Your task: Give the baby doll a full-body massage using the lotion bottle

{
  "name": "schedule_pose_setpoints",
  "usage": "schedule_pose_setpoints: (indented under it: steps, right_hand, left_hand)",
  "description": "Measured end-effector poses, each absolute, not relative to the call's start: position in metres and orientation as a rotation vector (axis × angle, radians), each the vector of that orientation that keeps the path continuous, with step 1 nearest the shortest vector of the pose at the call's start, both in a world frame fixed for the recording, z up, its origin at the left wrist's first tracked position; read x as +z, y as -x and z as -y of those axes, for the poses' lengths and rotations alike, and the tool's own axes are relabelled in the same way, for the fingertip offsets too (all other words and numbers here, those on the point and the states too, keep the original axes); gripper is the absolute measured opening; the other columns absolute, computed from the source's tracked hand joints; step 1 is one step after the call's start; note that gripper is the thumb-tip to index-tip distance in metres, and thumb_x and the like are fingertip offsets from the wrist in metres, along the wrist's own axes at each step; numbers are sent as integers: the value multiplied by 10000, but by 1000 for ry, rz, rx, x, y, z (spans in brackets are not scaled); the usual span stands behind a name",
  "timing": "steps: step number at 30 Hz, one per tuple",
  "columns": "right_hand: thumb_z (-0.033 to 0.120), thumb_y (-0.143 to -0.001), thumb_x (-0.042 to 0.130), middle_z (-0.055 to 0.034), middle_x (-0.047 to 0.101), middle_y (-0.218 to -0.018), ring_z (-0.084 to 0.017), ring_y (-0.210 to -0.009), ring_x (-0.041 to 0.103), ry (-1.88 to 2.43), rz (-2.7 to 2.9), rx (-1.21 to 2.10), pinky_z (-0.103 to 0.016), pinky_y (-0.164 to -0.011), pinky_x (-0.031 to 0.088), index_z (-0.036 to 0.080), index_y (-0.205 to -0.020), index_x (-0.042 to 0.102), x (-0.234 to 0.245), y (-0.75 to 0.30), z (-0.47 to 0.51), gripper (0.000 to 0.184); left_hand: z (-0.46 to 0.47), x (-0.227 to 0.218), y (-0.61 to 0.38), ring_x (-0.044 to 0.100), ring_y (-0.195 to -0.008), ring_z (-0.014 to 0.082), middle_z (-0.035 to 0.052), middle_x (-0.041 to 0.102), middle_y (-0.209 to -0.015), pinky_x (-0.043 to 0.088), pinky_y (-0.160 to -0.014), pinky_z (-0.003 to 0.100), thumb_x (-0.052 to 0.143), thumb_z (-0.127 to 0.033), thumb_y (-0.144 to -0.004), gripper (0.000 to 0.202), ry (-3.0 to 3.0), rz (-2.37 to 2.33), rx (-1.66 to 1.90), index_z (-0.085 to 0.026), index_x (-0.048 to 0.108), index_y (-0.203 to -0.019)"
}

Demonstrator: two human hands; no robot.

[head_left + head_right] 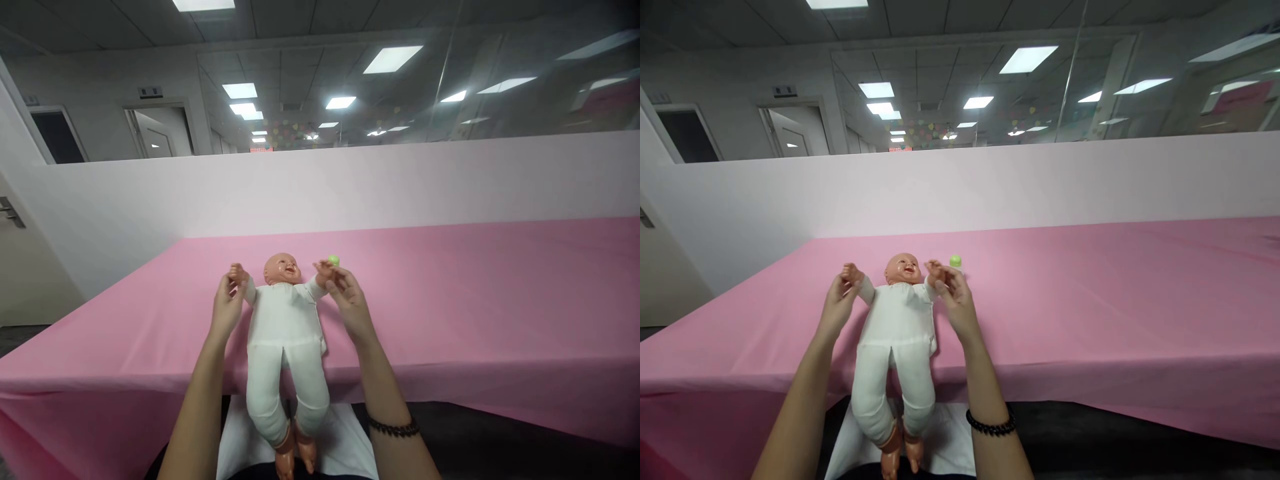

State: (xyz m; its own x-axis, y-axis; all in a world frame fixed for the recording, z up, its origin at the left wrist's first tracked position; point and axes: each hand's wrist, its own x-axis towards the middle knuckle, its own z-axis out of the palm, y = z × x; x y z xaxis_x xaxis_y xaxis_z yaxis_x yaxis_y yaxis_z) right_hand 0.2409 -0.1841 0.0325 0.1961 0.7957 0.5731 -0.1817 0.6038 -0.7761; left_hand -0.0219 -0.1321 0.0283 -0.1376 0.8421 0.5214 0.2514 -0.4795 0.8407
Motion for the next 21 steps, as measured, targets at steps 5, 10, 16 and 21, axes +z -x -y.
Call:
schedule_pose_setpoints:
  steps: [5,10,16,21]
  right_hand:
    - [390,-847,723,-45,640,-1324,-204,-1130,649,653,564,852,-419,-1001,513,276,-1174,654,15,-269,165,353]
    - [243,-968,442,-22,661,-1113,-128,-942,667,770,27,1063,-306,-851,575,299,-1103,668,-16,-293,147,269]
    - [277,-996,421,-9,650,-1144,-116,-975,659,716,-49,1128,-291,-849,579,315,-1063,673,-23,-296,146,264]
    - [275,-999,439,-11,648,-1176,-115,-976,656,657,-99,1147,-288,-849,575,322,-1093,678,-19,-293,149,261]
  left_hand:
    - [118,22,63,632,-1045,215,63,586,-1045,537,-954,414,616,-418,-877,308,-1376,-1259,1720,-202,469,-1040]
    - [120,5,86,591,-1218,222,167,444,-1367,507,-1043,421,581,-265,-909,551,-1146,-1455,1700,-216,258,-1354]
    - [119,-18,100,551,-1315,263,237,475,-1415,411,-1136,462,576,-197,-901,875,-1208,-1680,1488,-174,-45,-1518]
    - [116,-24,103,587,-1266,272,234,516,-1377,425,-1117,481,588,-213,-893,939,-1245,-1672,1499,-175,-100,-1530]
